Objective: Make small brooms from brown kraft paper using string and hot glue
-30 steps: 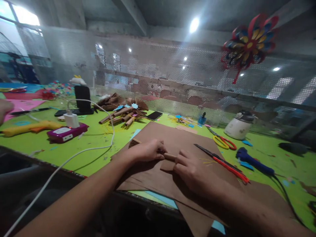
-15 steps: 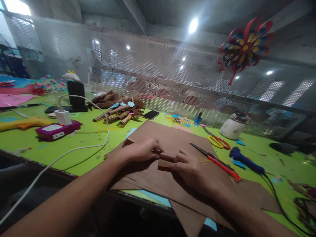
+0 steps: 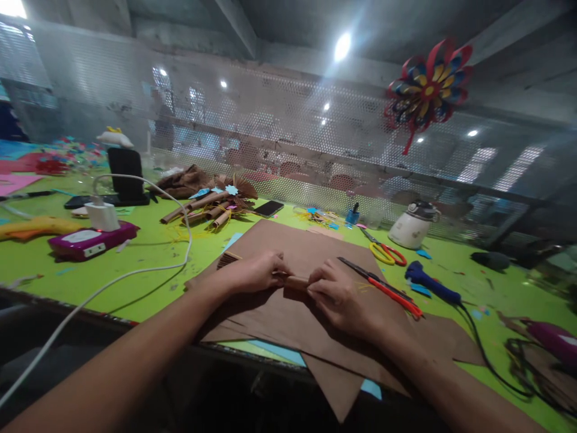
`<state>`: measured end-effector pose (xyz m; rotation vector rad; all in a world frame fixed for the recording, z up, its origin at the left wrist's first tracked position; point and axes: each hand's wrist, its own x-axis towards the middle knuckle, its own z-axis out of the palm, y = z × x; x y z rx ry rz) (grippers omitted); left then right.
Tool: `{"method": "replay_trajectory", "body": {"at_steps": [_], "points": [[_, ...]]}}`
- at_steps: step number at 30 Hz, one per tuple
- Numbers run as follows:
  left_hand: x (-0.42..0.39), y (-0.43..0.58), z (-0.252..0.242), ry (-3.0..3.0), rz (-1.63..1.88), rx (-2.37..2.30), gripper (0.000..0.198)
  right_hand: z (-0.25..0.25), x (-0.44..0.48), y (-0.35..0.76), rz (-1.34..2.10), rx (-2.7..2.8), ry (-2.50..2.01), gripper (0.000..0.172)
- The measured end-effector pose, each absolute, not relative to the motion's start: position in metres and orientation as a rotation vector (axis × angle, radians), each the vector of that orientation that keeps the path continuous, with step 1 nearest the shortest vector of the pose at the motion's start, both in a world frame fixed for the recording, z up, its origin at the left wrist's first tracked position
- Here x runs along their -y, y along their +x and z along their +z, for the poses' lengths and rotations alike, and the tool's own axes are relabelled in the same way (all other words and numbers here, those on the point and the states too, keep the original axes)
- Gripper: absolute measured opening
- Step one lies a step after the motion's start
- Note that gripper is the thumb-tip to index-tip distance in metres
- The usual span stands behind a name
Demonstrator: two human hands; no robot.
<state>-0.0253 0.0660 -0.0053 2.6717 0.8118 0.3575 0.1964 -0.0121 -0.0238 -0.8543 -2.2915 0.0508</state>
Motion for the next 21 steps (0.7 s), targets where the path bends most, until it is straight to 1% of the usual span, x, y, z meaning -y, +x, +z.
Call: {"method": "replay_trajectory", "body": {"at_steps": [3, 9, 14, 15, 19, 21], "points": [[-0.066, -0.025, -0.005, 2.675, 0.333, -0.850, 0.022, -0.025, 0.003, 0.197, 0.084, 2.205, -0.942, 0.016], [-0.065, -0.023, -0.005, 2.683, 0.294, -0.884, 0.021, -0.024, -0.012, 0.194, 0.144, 2.118, -1.290, 0.014], [-0.061, -0.024, -0.002, 2.673, 0.311, -0.939, 0.019, -0.024, -0.026, 0.191, 0.211, 2.146, -1.384, 0.018], [-0.059, -0.024, -0.001, 2.650, 0.328, -0.967, 0.021, -0.024, -0.029, 0.191, 0.227, 2.158, -1.395, 0.018], [-0.054, -0.023, 0.000, 2.536, 0.370, -1.072, 0.046, -0.023, -0.037, 0.190, 0.274, 2.185, -1.431, 0.018], [-0.052, -0.021, -0.001, 2.579, 0.394, -1.062, 0.052, -0.023, -0.038, 0.190, 0.286, 2.177, -1.446, 0.018]]}}
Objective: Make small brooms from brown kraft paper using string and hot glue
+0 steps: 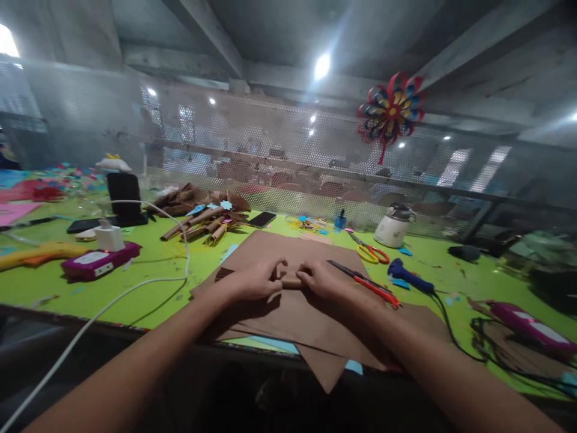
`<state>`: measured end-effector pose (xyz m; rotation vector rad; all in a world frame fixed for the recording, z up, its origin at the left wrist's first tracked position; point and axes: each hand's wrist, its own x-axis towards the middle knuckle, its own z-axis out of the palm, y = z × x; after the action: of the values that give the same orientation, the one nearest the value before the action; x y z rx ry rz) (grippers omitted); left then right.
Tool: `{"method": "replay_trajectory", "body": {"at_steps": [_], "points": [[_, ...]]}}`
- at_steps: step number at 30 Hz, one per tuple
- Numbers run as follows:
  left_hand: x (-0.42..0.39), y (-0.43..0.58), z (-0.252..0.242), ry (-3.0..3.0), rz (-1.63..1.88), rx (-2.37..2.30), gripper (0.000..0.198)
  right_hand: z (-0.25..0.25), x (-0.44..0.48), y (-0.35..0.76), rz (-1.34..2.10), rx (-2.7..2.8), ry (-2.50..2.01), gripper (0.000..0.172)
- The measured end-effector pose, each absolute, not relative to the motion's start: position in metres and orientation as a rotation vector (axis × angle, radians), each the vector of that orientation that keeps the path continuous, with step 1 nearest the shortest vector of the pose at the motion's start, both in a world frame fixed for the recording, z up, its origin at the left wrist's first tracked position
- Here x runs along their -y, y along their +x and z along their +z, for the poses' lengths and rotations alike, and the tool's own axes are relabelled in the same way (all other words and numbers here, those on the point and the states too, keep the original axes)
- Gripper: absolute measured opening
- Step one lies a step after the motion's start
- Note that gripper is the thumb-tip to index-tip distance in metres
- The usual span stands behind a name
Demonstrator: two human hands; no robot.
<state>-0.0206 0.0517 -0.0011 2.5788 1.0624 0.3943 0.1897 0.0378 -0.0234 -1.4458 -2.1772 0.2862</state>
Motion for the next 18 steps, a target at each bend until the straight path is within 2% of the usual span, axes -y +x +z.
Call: {"method": "replay_trajectory", "body": {"at_steps": [4, 11, 18], "points": [[-0.048, -0.015, -0.007, 2.846, 0.495, -0.983, 0.039, -0.025, -0.038, 0.188, 0.291, 2.147, -1.455, 0.017], [-0.045, -0.013, -0.009, 2.965, 0.483, -1.044, 0.043, -0.032, -0.036, 0.197, 0.275, 2.088, -1.437, 0.022], [-0.044, -0.011, -0.001, 2.870, 0.420, -1.039, 0.042, -0.005, -0.018, 0.219, 0.203, 2.157, -1.304, 0.024]]}}
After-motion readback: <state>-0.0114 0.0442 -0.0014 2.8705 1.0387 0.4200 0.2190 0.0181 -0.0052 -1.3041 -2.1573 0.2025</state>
